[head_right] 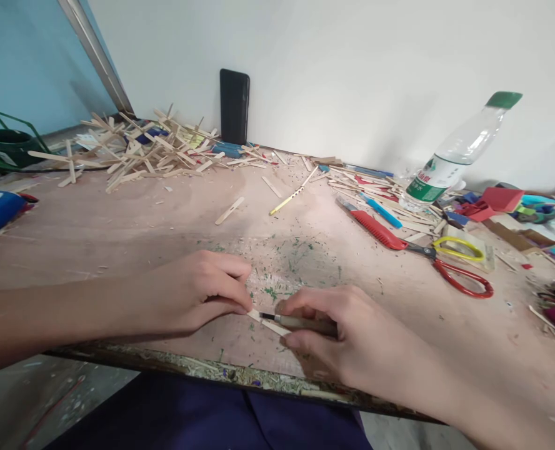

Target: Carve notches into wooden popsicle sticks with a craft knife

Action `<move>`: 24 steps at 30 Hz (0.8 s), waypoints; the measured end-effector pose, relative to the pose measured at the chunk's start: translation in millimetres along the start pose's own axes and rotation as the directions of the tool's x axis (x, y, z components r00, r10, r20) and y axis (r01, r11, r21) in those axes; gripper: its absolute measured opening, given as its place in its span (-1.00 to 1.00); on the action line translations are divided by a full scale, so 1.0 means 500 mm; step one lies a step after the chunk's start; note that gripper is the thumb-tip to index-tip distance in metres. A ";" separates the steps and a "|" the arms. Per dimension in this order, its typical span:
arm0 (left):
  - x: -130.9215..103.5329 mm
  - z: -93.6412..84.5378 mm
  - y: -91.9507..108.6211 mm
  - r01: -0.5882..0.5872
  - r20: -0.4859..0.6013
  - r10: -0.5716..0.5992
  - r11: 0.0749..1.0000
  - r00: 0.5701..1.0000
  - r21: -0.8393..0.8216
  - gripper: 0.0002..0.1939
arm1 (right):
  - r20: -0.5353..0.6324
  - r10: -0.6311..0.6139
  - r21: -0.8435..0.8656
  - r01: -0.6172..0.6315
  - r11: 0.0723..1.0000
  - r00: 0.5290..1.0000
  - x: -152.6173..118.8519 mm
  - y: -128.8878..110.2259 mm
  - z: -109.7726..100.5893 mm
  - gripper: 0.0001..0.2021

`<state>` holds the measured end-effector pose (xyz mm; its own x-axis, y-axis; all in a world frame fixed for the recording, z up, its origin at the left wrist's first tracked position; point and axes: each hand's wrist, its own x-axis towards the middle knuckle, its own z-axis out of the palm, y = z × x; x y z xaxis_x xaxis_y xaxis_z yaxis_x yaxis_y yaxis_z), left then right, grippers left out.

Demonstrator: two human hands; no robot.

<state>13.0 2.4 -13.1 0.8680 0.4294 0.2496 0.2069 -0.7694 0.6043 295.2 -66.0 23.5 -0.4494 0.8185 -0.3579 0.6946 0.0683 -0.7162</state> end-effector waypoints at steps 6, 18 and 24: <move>0.001 0.004 -0.001 -0.010 -0.014 0.010 0.999 1.000 -0.038 -0.73 | -0.042 -0.127 -0.052 0.125 0.991 0.991 0.014 0.009 0.004 -0.59; 0.003 0.004 0.004 0.007 0.002 -0.007 0.999 1.000 -0.039 -0.72 | 0.067 0.043 0.194 -0.055 0.979 0.997 0.007 0.000 0.011 -0.49; 0.001 0.003 0.001 -0.005 0.003 0.005 1.000 1.000 -0.028 -0.72 | 0.004 -0.026 0.056 0.026 0.998 1.000 0.008 -0.002 0.002 -0.57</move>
<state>14.3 1.6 -13.8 0.8706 0.4236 0.2502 0.1895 -0.7581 0.6240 292.3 -63.2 22.2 -0.4695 0.8141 -0.3416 0.6503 0.0571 -0.7576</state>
